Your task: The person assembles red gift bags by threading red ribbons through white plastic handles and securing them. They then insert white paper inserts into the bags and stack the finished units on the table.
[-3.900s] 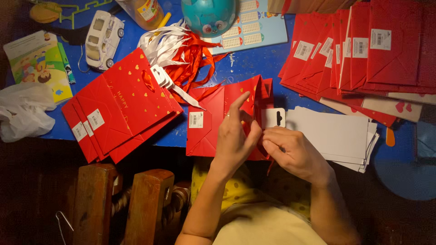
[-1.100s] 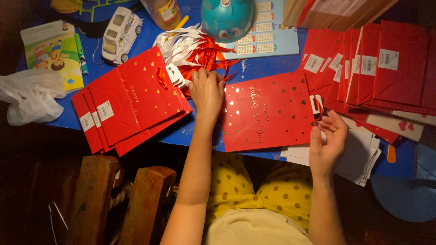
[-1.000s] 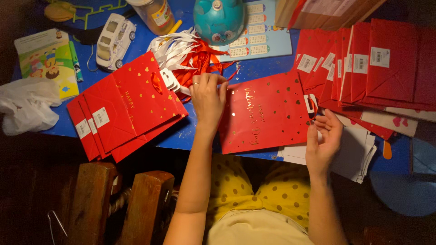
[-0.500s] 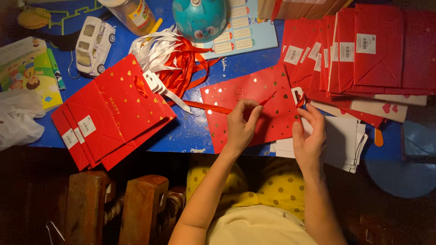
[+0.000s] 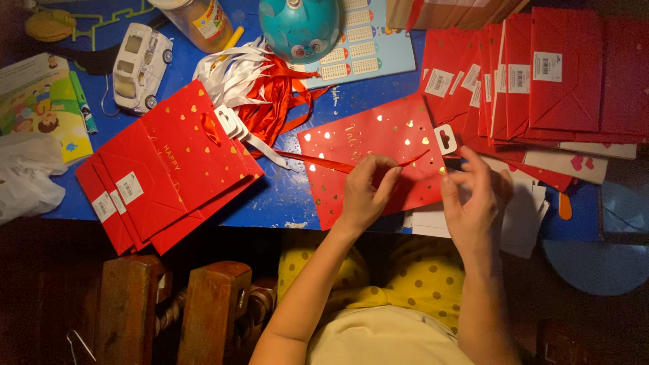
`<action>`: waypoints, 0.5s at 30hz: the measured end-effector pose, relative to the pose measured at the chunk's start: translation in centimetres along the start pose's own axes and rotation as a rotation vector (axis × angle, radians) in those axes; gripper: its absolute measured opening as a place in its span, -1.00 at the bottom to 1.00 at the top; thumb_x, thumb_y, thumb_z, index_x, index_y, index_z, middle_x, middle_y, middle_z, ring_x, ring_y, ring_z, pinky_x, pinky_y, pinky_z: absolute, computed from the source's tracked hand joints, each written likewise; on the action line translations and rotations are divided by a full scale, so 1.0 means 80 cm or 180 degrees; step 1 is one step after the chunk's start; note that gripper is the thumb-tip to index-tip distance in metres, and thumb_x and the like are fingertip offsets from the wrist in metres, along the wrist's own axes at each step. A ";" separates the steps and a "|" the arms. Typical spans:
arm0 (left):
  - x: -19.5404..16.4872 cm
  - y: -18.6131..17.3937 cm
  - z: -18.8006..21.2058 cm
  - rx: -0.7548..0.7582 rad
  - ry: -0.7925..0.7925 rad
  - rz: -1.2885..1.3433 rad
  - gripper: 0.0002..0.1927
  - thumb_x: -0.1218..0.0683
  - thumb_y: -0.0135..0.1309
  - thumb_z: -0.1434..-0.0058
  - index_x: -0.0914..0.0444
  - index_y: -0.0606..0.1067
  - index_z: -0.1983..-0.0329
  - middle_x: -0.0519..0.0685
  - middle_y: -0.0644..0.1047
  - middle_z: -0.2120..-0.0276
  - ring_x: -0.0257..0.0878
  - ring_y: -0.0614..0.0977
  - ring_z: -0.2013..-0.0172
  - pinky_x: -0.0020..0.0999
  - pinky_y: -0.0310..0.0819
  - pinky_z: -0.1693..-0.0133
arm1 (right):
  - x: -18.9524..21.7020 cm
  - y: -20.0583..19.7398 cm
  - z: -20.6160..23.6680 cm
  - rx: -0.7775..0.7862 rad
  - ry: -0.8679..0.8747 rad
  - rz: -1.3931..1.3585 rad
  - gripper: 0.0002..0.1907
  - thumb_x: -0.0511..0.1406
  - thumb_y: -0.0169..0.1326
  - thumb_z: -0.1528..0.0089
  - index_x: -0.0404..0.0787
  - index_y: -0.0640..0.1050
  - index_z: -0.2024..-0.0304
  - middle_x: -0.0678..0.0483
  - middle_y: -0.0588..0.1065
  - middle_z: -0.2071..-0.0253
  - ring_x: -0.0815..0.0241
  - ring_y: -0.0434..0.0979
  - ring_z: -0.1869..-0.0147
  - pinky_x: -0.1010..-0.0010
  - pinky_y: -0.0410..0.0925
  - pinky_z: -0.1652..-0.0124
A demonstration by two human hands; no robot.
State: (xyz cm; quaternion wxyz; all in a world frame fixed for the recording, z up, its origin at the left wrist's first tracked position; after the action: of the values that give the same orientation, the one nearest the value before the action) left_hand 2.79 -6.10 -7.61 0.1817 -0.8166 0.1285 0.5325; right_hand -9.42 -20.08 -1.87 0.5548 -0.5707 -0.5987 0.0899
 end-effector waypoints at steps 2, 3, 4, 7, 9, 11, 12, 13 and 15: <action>-0.001 0.001 -0.001 0.0104 -0.0058 0.0084 -0.93 0.20 0.16 -0.33 0.30 0.51 0.20 0.00 0.59 0.31 -0.16 0.65 0.29 -0.34 0.51 0.20 | 0.010 -0.007 -0.001 -0.0365 -0.0161 0.0171 -0.66 -0.31 0.16 -0.39 -0.26 0.53 -0.20 0.01 0.57 0.10 0.09 0.51 -0.14 0.15 0.20 -0.29; -0.003 0.001 -0.001 0.0122 0.0039 0.0042 -0.92 0.20 0.18 -0.32 0.29 0.51 0.20 0.00 0.59 0.30 -0.14 0.65 0.28 -0.33 0.51 0.19 | 0.012 -0.009 -0.002 -0.0547 -0.0243 0.0254 -0.74 -0.33 0.17 -0.43 -0.25 0.60 -0.16 0.00 0.56 0.04 0.13 0.51 -0.15 0.21 0.26 -0.27; -0.005 0.001 -0.001 0.0134 0.0137 -0.0004 -0.92 0.19 0.19 -0.31 0.28 0.51 0.20 0.00 0.59 0.30 -0.13 0.65 0.27 -0.31 0.51 0.19 | 0.012 -0.007 -0.001 -0.0444 -0.0057 -0.0248 -0.76 -0.32 0.16 -0.43 -0.27 0.62 -0.12 0.02 0.55 0.08 0.18 0.49 -0.11 0.29 0.29 -0.21; -0.011 0.000 0.000 0.0295 0.0529 -0.0182 -0.89 0.19 0.23 -0.27 0.25 0.52 0.20 -0.01 0.59 0.30 -0.10 0.63 0.27 -0.26 0.49 0.19 | 0.009 0.008 0.003 -0.0197 0.0422 -0.1449 -0.80 -0.31 0.17 -0.41 -0.29 0.65 -0.01 0.08 0.53 0.16 0.30 0.45 0.02 0.46 0.33 -0.04; -0.015 0.000 0.000 0.0419 0.0769 -0.0291 -0.87 0.19 0.25 -0.25 0.23 0.52 0.20 -0.03 0.58 0.30 -0.09 0.62 0.27 -0.23 0.48 0.19 | 0.004 0.023 0.007 -0.0166 0.0599 -0.1853 -0.84 -0.31 0.19 -0.36 -0.27 0.64 0.07 0.12 0.55 0.16 0.35 0.45 0.09 0.51 0.34 0.05; -0.018 -0.001 0.000 0.0529 0.0932 -0.0383 -0.87 0.18 0.26 -0.24 0.22 0.52 0.20 -0.04 0.58 0.31 -0.09 0.62 0.27 -0.21 0.48 0.20 | -0.006 0.034 0.012 -0.0241 0.0638 -0.2269 -0.88 -0.32 0.20 -0.38 -0.24 0.66 0.10 0.08 0.55 0.15 0.33 0.45 0.10 0.50 0.32 0.06; -0.019 -0.001 0.000 0.0516 0.0924 -0.0378 -0.87 0.18 0.26 -0.25 0.21 0.54 0.19 -0.05 0.59 0.31 -0.10 0.61 0.29 -0.22 0.47 0.22 | -0.016 0.036 0.015 -0.0278 0.0659 -0.2473 -0.90 -0.32 0.20 -0.39 -0.23 0.67 0.11 0.06 0.55 0.15 0.31 0.44 0.11 0.49 0.31 0.06; -0.020 -0.001 -0.001 0.0509 0.0917 -0.0372 -0.88 0.17 0.27 -0.25 0.21 0.55 0.19 -0.05 0.59 0.31 -0.12 0.61 0.30 -0.24 0.47 0.23 | -0.031 0.035 0.015 -0.0519 0.0763 -0.2964 -0.90 -0.31 0.16 -0.43 -0.20 0.65 0.08 0.05 0.58 0.11 0.29 0.51 0.04 0.45 0.37 -0.05; -0.020 0.000 -0.002 0.0473 0.0896 -0.0400 -0.88 0.15 0.28 -0.24 0.21 0.58 0.20 -0.05 0.59 0.34 -0.14 0.60 0.34 -0.25 0.45 0.26 | -0.069 0.018 0.015 -0.0896 0.0705 -0.3849 -0.90 -0.29 0.10 -0.49 -0.16 0.60 0.04 0.04 0.60 0.09 0.23 0.59 -0.01 0.34 0.47 -0.10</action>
State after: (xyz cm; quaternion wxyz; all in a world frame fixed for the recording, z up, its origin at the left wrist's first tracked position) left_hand 2.31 -6.12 -6.09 0.2547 -0.8738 0.1404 0.3896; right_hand -10.99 -23.30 -6.47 0.4859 -0.2049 -0.7605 -0.3789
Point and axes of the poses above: each hand's wrist, its own z-axis away from the middle knuckle, its own y-axis out of the palm, x = y × z, the point moved 2 cm from there along -z, towards the middle knuckle
